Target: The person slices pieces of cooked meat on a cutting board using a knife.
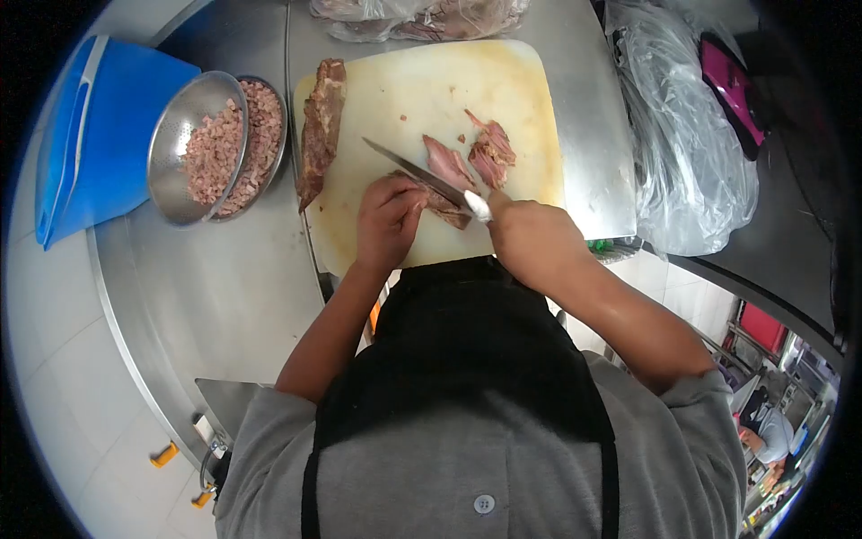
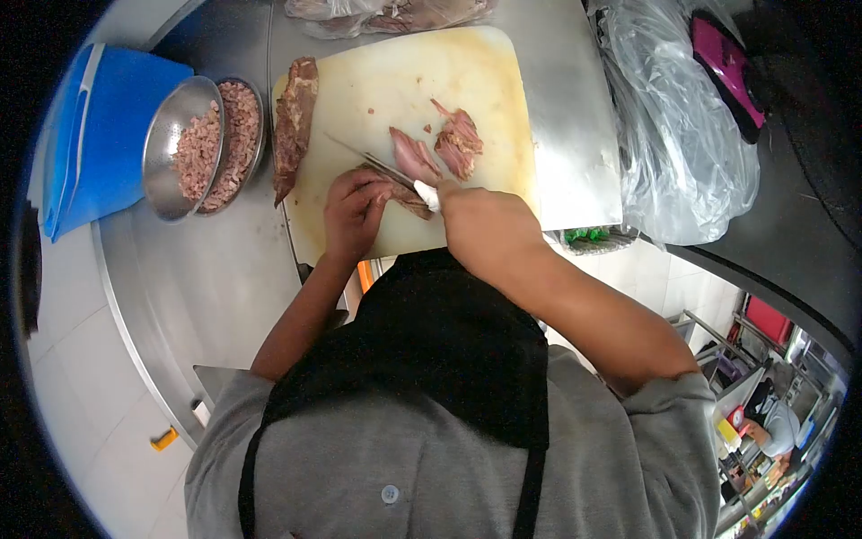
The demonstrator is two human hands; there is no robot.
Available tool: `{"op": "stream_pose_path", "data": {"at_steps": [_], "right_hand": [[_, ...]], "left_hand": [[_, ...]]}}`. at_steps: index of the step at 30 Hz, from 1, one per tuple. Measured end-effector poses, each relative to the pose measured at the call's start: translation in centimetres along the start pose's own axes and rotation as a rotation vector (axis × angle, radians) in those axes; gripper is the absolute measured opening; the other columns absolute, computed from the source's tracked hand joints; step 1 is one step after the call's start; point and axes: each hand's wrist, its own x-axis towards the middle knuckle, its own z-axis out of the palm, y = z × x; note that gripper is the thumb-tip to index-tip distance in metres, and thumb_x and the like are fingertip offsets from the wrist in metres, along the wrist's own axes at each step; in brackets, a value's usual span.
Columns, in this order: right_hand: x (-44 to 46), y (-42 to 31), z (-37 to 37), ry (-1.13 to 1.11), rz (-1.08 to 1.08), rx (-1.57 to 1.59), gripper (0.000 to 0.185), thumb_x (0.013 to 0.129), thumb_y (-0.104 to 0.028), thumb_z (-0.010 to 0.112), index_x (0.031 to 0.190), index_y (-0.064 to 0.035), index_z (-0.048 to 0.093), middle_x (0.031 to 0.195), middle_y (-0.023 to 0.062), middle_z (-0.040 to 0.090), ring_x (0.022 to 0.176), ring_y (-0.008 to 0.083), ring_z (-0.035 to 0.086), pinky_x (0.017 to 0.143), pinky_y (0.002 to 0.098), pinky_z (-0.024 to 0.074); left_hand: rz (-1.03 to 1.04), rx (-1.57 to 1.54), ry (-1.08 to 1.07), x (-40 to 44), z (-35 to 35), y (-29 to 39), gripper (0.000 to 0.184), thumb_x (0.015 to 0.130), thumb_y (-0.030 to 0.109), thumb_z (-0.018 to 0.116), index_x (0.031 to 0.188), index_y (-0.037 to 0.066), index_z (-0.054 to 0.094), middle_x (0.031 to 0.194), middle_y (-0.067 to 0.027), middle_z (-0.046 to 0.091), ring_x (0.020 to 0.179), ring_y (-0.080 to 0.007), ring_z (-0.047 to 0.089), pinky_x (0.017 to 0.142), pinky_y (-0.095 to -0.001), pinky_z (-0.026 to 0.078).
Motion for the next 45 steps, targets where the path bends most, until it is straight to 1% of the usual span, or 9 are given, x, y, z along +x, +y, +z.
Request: {"op": "stream_pose_path", "data": {"at_steps": [6,11,18,24,26,33,36,38,45], "right_hand": [[-2.1,-0.5,-1.4,0.065,0.035,-0.061,0.020,0.092,-0.005,0.049,0.107,0.0031,0.059,0.086,0.0261,0.071,0.081,0.0418,0.072,0.072,0.0506,0.0572],[-3.0,-1.0,-1.3,-0.033,0.072,-0.090,0.016,0.092,-0.006,0.051,0.103,0.0012,0.059,0.083,0.0229,0.072,0.080,0.0408,0.072,0.070,0.0506,0.0573],[-2.7,-1.5,-1.4,-0.093,0.106,-0.131,0.016,0.092,-0.006,0.050,0.103,0.0002,0.060,0.084,0.0229,0.072,0.079,0.0414,0.072,0.070,0.0508,0.0572],[0.0,-1.2,-0.6,-0.041,0.017,-0.059,0.019,0.092,-0.006,0.048,0.105,0.0020,0.060,0.088,0.0255,0.071,0.084,0.0432,0.071,0.075,0.0523,0.0565],[-0.9,-1.6,-1.3,-0.131,0.103,-0.036,0.019,0.092,-0.007,0.048,0.104,0.0025,0.060,0.090,0.0263,0.071,0.086,0.0431,0.071,0.076,0.0527,0.0561],[-1.6,-1.0,-0.8,-0.171,0.109,-0.022,0.018,0.093,-0.007,0.048,0.103,0.0025,0.059,0.091,0.0269,0.071,0.086,0.0437,0.071,0.077,0.0535,0.0559],[0.6,0.0,4.0,-0.121,0.120,0.031,0.019,0.093,-0.007,0.048,0.104,0.0028,0.059,0.091,0.0266,0.071,0.085,0.0435,0.071,0.075,0.0535,0.0559],[0.7,1.0,5.3,0.035,0.056,0.046,0.018,0.096,-0.016,0.054,0.102,0.0004,0.057,0.083,0.0254,0.069,0.079,0.0432,0.070,0.072,0.0537,0.0548],[-1.8,0.2,0.5,0.107,0.045,-0.010,0.019,0.096,-0.019,0.058,0.101,-0.0007,0.057,0.079,0.0239,0.070,0.077,0.0435,0.070,0.071,0.0541,0.0548]], "left_hand": [[0.053,0.013,-0.006,0.0,-0.6,-0.8,0.013,0.081,-0.001,0.074,0.093,0.005,0.070,0.102,-0.0094,0.068,0.100,-0.0289,0.064,0.089,-0.0393,0.052],[0.063,0.054,-0.032,0.3,-0.6,-0.5,0.014,0.079,0.001,0.074,0.091,0.005,0.071,0.101,-0.0090,0.066,0.098,-0.0312,0.063,0.088,-0.0411,0.051],[0.078,0.092,-0.039,0.2,-0.5,-0.9,0.010,0.080,0.004,0.072,0.090,0.005,0.071,0.101,-0.0093,0.066,0.098,-0.0315,0.062,0.088,-0.0422,0.051],[0.058,0.092,-0.035,0.3,-0.5,-1.0,0.010,0.080,0.005,0.073,0.090,0.006,0.072,0.100,-0.0084,0.066,0.099,-0.0310,0.062,0.088,-0.0416,0.051],[0.058,0.102,-0.035,0.2,-0.4,-0.9,0.010,0.080,0.005,0.073,0.090,0.006,0.073,0.100,-0.0080,0.066,0.099,-0.0307,0.062,0.088,-0.0414,0.051],[0.038,0.100,-0.051,0.2,-0.6,-1.1,0.012,0.078,0.005,0.075,0.089,0.007,0.073,0.099,-0.0065,0.066,0.098,-0.0302,0.062,0.088,-0.0411,0.051],[0.070,0.081,-0.096,0.2,-0.7,-1.4,0.012,0.078,0.004,0.076,0.089,0.008,0.073,0.099,-0.0064,0.066,0.098,-0.0301,0.062,0.088,-0.0410,0.051],[0.082,0.078,-0.081,0.4,-0.5,-1.4,0.012,0.078,0.004,0.075,0.090,0.008,0.073,0.098,-0.0063,0.066,0.098,-0.0300,0.063,0.088,-0.0412,0.051],[0.106,0.077,-0.080,0.0,-1.0,-1.1,0.014,0.079,0.002,0.075,0.091,0.007,0.072,0.099,-0.0066,0.067,0.098,-0.0301,0.064,0.087,-0.0417,0.052]]}}
